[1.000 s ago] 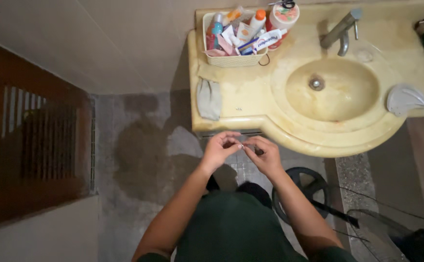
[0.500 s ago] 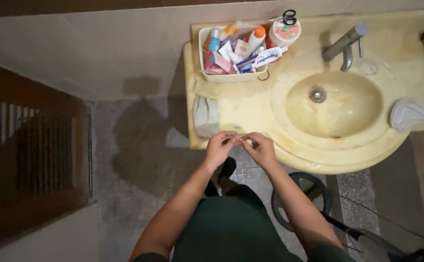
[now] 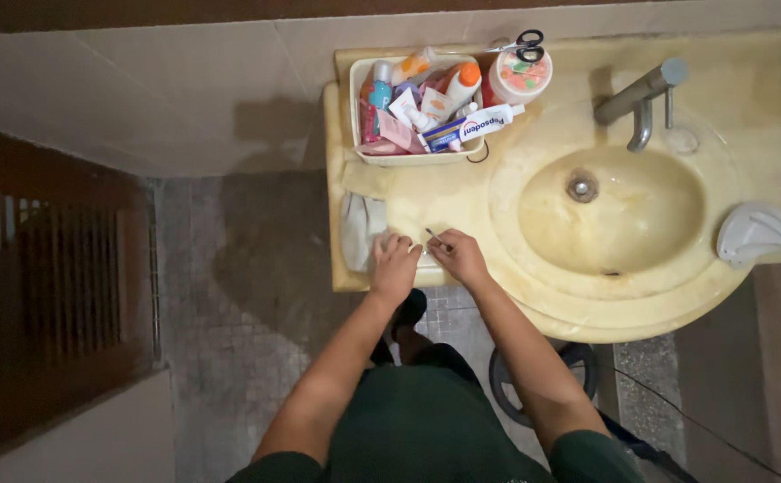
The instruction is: The person works on a pedestal fan on the bathroom floor. They lift and reposition the fan, remove the front grille, then use a screwdriver to unscrew the blade cap at the hub and pull the fan blade off the motor shaft, setting parts on the counter and floor.
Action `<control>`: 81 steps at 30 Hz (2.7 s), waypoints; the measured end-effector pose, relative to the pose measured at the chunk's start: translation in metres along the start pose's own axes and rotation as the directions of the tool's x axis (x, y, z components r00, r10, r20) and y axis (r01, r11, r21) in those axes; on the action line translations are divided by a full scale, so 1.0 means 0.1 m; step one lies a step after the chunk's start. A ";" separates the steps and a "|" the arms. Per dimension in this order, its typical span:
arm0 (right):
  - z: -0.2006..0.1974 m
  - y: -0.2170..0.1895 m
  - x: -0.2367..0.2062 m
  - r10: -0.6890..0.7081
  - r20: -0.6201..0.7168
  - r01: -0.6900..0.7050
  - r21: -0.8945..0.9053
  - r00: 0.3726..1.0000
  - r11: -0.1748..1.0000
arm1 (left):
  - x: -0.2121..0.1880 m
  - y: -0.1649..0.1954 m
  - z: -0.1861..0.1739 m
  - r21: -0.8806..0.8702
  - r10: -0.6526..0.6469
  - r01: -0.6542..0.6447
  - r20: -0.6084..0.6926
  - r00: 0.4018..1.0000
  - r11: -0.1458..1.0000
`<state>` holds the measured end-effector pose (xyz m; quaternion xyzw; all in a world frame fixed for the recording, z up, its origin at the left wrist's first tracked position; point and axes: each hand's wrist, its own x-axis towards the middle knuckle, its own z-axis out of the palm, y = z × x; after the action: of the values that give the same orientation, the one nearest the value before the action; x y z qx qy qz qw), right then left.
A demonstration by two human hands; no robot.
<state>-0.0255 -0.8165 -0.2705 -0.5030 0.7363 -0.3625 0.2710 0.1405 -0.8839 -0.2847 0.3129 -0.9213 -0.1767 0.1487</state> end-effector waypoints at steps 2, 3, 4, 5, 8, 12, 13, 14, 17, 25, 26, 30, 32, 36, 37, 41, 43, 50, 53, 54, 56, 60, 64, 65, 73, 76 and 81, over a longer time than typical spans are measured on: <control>0.03 0.01 0.06 0.027 0.036 -0.027 -0.012 0.999 1.000 | 0.03 0.00 0.05 0.011 -0.020 0.020 -0.004 1.000 1.000; 0.05 0.01 0.08 0.004 0.032 -0.004 -0.002 0.999 1.000 | 0.03 -0.01 0.07 0.013 -0.038 0.038 0.001 0.999 0.999; 0.06 0.02 0.09 -0.017 0.029 0.017 0.008 0.999 1.000 | 0.02 -0.01 0.09 0.013 -0.057 0.057 0.007 0.998 0.998; 0.07 0.01 0.09 -0.038 0.027 0.038 0.017 0.999 0.999 | 0.01 -0.02 0.10 0.010 -0.066 0.066 0.020 0.998 0.998; 0.11 0.00 0.13 0.003 0.077 -0.004 0.020 0.997 1.000 | -0.01 -0.03 0.09 0.007 -0.086 0.086 0.052 0.995 0.996; 0.14 -0.02 0.18 -0.005 0.041 0.004 0.030 0.999 1.000 | -0.02 -0.05 0.08 0.010 -0.109 0.108 0.053 0.993 0.994; 0.14 -0.02 0.19 0.026 0.049 -0.028 0.031 0.998 0.999 | -0.02 -0.05 0.08 0.011 -0.113 0.112 0.047 0.993 0.994; 0.15 -0.02 0.21 0.057 0.056 -0.059 0.031 0.997 0.998 | -0.02 -0.06 0.09 0.008 -0.108 0.108 0.034 0.994 0.994; 0.16 -0.04 0.24 0.036 0.042 -0.035 -0.008 0.998 0.999 | -0.03 -0.08 0.10 -0.001 -0.101 0.101 0.019 0.995 0.995; 0.14 -0.08 0.29 0.038 0.057 -0.040 0.030 0.998 0.999 | 0.02 -0.05 0.09 0.006 -0.136 0.136 0.092 0.986 0.991; 0.14 -0.09 0.28 0.025 0.056 -0.028 0.050 0.998 0.998 | 0.02 -0.04 0.08 0.009 -0.133 0.133 0.089 0.987 0.991; 0.09 -0.12 0.23 0.058 0.018 -0.058 0.010 0.998 0.998 | 0.05 -0.03 0.02 0.053 -0.107 0.103 0.094 0.990 0.993; 0.04 -0.14 0.17 0.070 -0.040 -0.072 -0.042 0.997 0.997 | 0.07 -0.04 -0.03 0.078 -0.086 0.078 0.103 0.991 0.994; -0.11 -0.15 -0.11 0.102 -0.140 -0.104 -0.011 0.985 0.995 | 0.00 0.03 -0.13 0.008 -0.029 0.029 0.065 0.997 1.000; -0.15 -0.15 -0.22 0.097 -0.174 -0.099 0.001 0.980 0.995 | -0.02 0.07 -0.15 -0.030 -0.012 0.013 0.041 0.999 0.999; -0.33 -0.16 -0.86 0.260 -0.286 -0.236 0.119 0.922 0.965 | -0.13 0.32 -0.24 -0.163 0.183 -0.188 -0.042 0.982 0.969; -0.40 -0.18 -1.31 0.311 -0.387 -0.267 0.166 0.868 0.949 | -0.22 0.56 -0.25 -0.218 0.262 -0.263 -0.038 0.964 0.940; -0.53 -0.25 -3.07 0.552 -0.637 -0.462 0.325 0.538 0.825 | -0.78 1.50 -0.12 -0.353 0.633 -0.578 0.055 0.772 0.736; -0.49 -0.31 -3.87 0.441 -0.806 -0.377 0.295 0.395 0.878 | -1.08 1.99 0.00 -0.461 0.760 -0.651 0.086 0.644 0.603; -0.48 -0.33 -4.12 0.447 -0.825 -0.387 0.310 0.344 0.869 | -1.19 2.15 0.02 -0.495 0.803 -0.670 0.103 0.587 0.554; -0.48 -0.39 -4.63 0.453 -0.856 -0.397 0.337 0.249 0.854 | -1.40 2.47 0.07 -0.552 0.864 -0.691 0.118 0.490 0.467; -0.41 -0.50 -5.51 0.611 -0.791 -0.387 0.565 -0.004 0.729 | -1.82 2.95 0.17 -0.642 0.936 -0.692 0.120 0.332 0.328; -0.40 -0.54 -6.15 0.589 -0.794 -0.420 0.591 -0.151 0.689 | -2.11 3.44 0.26 -0.665 0.977 -0.722 0.064 0.203 0.193; -0.43 -0.53 -6.29 0.581 -0.796 -0.415 0.592 -0.167 0.691 | -2.17 3.58 0.29 -0.675 0.980 -0.717 0.049 0.191 0.173; -1.17 -0.25 -7.16 0.370 -0.916 -0.638 0.193 0.155 0.746 | -2.65 4.65 0.63 -0.766 0.982 -0.628 0.023 0.187 0.138; -1.65 -0.08 -7.42 0.272 -0.895 -0.715 -0.073 0.355 0.695 | -2.83 5.03 0.80 -0.792 0.970 -0.563 0.159 0.184 0.237; -2.28 0.28 -7.78 0.218 -0.802 -0.767 -0.393 0.556 0.507 | -3.22 5.45 1.18 -0.782 0.927 -0.497 0.314 0.207 0.376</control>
<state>0.0553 -0.0213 -0.1316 -0.1463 0.9762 -0.0962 -0.1281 0.0549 -0.2499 -0.2146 -0.3328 -0.8350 -0.4295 -0.0864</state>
